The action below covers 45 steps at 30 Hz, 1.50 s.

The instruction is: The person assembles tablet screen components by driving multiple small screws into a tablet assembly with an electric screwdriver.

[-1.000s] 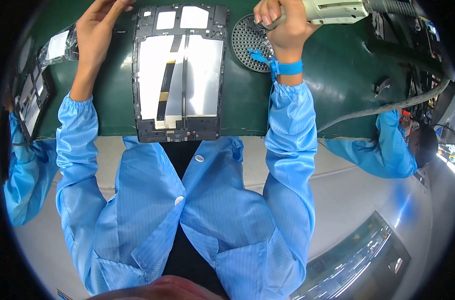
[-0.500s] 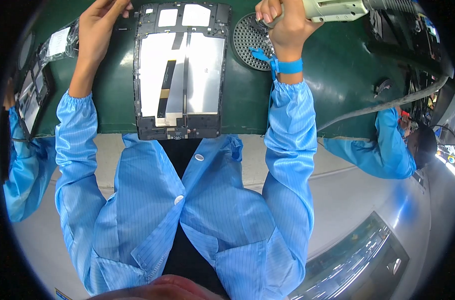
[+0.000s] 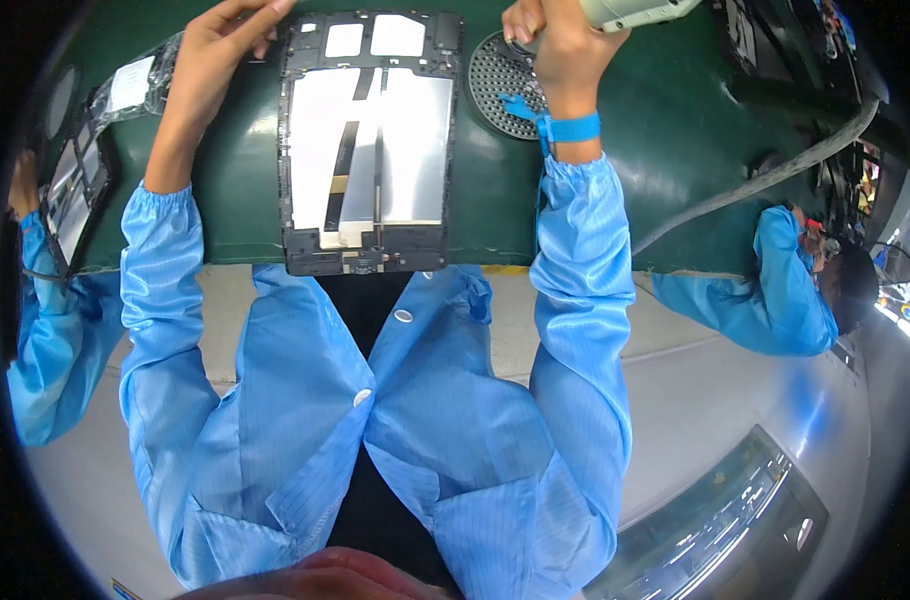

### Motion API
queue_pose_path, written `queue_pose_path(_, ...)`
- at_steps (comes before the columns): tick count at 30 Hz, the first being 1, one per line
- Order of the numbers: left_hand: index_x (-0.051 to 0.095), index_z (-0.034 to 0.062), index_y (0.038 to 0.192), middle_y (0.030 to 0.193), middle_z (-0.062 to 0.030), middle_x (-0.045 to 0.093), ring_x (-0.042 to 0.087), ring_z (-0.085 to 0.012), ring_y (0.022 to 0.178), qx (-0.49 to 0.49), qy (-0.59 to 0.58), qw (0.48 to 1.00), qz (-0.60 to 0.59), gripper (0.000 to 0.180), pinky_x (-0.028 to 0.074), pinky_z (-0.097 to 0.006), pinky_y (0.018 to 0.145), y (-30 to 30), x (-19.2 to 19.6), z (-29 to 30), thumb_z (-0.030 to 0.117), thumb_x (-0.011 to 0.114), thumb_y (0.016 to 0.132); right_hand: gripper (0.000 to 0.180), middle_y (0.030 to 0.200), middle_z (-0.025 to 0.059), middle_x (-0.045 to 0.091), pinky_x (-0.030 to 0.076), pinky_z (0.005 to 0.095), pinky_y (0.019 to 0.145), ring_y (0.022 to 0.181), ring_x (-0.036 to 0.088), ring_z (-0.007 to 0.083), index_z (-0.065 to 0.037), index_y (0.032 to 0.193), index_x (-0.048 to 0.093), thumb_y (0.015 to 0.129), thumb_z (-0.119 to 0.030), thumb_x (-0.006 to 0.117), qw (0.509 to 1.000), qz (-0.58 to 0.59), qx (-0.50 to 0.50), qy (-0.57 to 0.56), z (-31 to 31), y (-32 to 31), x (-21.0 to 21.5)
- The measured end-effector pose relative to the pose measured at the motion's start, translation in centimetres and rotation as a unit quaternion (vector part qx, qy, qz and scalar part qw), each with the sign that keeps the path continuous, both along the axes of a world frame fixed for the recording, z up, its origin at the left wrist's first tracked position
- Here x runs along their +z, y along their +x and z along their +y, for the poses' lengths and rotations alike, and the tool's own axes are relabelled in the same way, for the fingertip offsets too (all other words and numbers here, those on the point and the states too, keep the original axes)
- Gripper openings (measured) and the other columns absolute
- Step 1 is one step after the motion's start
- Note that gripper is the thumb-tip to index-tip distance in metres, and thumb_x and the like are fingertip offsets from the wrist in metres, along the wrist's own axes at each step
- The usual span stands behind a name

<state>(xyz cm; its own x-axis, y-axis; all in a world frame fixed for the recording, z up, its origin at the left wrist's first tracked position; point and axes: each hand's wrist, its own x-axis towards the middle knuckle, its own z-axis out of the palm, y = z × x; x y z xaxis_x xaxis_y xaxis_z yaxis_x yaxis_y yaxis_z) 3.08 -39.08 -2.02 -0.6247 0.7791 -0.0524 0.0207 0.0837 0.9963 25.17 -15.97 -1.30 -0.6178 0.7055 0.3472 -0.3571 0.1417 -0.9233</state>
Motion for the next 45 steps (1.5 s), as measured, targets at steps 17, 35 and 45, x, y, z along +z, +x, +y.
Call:
queue_pose_path(17,0.074,-0.0056,0.103,0.074,-0.0036,0.069,0.058,-0.0073,0.061,-0.053,-0.047,0.997,0.043,0.022,0.045,-0.023,0.054,0.4,-0.5,0.5,0.016,0.073,0.097,0.037,0.057,-0.0006,0.036,0.04,0.0339,0.053,0.049,0.039,0.0124,0.006,0.125,0.057,0.104,-0.022,0.046,0.999,0.03,0.02,-0.001,-0.1,1.7,2.3)
queue_pose_path(35,0.075,-0.0062,0.099,0.075,-0.0071,0.072,0.063,-0.0107,0.059,-0.099,0.0,0.994,0.055,0.023,0.052,-0.027,0.055,-0.3,-1.3,0.5,0.017,0.072,0.098,0.037,0.057,-0.0004,0.034,0.038,0.0352,0.053,0.05,0.038,0.0144,0.002,0.108,0.062,0.1,-0.032,0.048,0.988,0.024,0.151,-0.031,-4.0,-7.6,3.8)
queue_pose_path(45,0.076,-0.0066,0.099,0.072,-0.0084,0.071,0.061,-0.0124,0.064,-0.17,0.011,0.975,0.141,0.022,0.052,-0.031,0.062,-1.5,-1.7,1.1,0.013,0.068,0.094,0.025,0.052,-0.001,0.037,0.04,0.0302,0.044,0.04,0.037,0.0123,-0.001,0.105,0.061,0.106,-0.024,0.051,0.812,0.233,0.408,-0.345,-8.1,-13.7,1.6)
